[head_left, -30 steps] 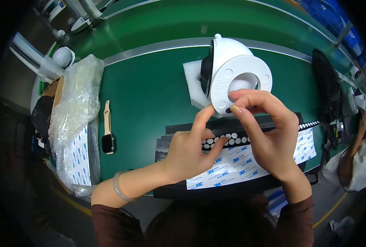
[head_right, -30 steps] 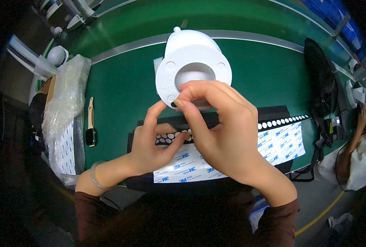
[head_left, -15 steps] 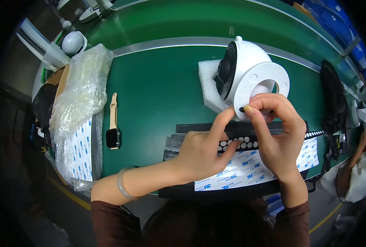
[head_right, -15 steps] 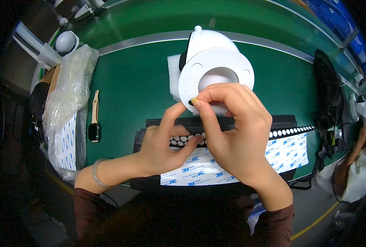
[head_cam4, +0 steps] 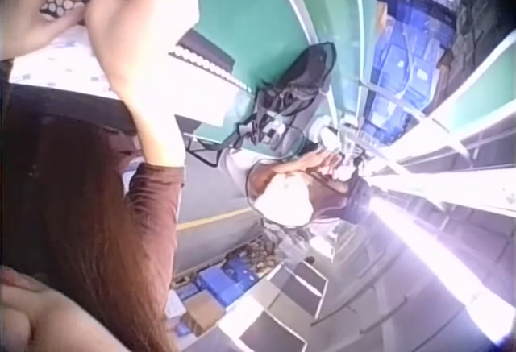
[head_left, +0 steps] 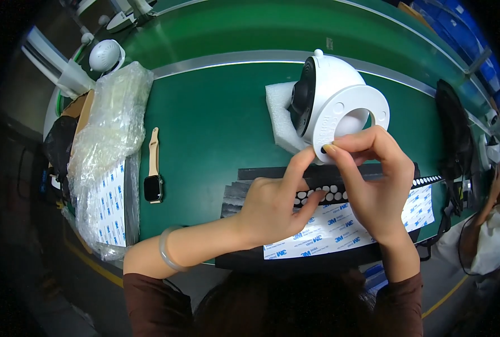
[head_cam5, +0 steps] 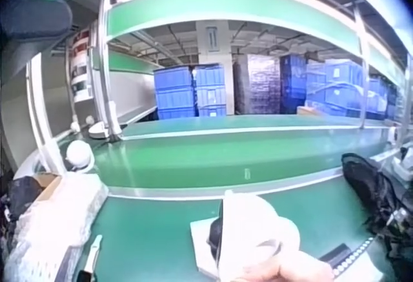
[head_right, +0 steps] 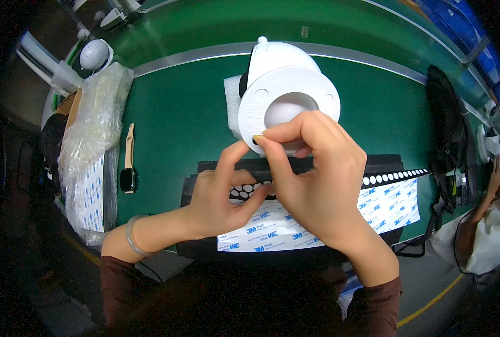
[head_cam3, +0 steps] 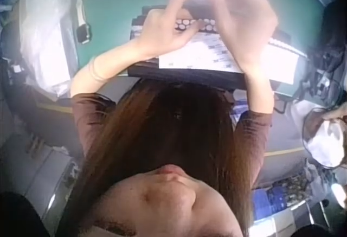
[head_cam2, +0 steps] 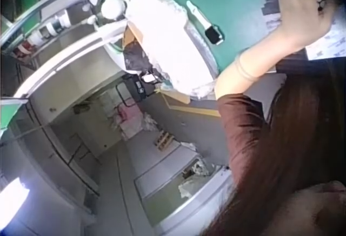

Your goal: Peeling small adhesive pads from a sheet and applying them to the bottom of security camera housings on a production line.

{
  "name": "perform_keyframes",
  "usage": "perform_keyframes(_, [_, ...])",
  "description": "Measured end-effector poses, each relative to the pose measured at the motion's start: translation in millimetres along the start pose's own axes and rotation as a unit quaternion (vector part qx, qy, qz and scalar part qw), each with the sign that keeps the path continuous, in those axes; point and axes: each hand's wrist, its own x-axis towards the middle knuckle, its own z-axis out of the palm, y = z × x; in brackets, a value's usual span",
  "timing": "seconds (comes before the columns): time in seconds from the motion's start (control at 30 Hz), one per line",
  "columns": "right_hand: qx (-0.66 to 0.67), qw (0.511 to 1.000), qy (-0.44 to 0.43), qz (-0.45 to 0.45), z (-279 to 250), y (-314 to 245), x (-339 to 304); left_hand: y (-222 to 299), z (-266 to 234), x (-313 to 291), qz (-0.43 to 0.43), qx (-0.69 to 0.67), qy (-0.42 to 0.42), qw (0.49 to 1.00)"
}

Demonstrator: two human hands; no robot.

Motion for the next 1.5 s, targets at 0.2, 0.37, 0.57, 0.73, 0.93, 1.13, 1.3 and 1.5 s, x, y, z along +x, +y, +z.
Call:
perform_keyframes(0.2, [0.1, 0.992, 0.031, 0.073, -9, -5, 5, 4, -2, -1, -0.031, 0.015, -0.017, 0.999])
perform_keyframes(0.37, [-0.055, 0.988, -0.143, -0.001, -60, 5, -17, 10, -5, 0, -0.053, 0.055, -0.049, 0.996])
perform_keyframes(0.57, [-0.084, 0.953, -0.291, -0.011, -73, 29, -28, 8, -17, 5, 0.319, 0.197, -0.055, 0.926])
perform_keyframes(0.73, [0.0, 0.977, -0.214, 0.014, -63, 36, -36, 30, -19, 25, 0.187, 0.312, -0.145, 0.92])
perform_keyframes(0.93, [0.02, 0.976, -0.214, 0.022, -60, 33, -34, 48, -20, 39, -0.059, 0.165, -0.246, 0.953])
perform_keyframes(1.13, [-0.04, 0.983, -0.156, -0.085, -50, 27, -33, 28, -13, 26, -0.072, 0.061, -0.163, 0.982])
perform_keyframes(1.3, [-0.069, 0.98, -0.13, -0.136, -39, 26, -36, 28, -16, 27, -0.075, 0.037, -0.19, 0.978])
perform_keyframes(1.5, [-0.183, 0.952, -0.064, -0.236, -29, 29, -51, 20, -9, 23, -0.171, -0.076, -0.186, 0.964])
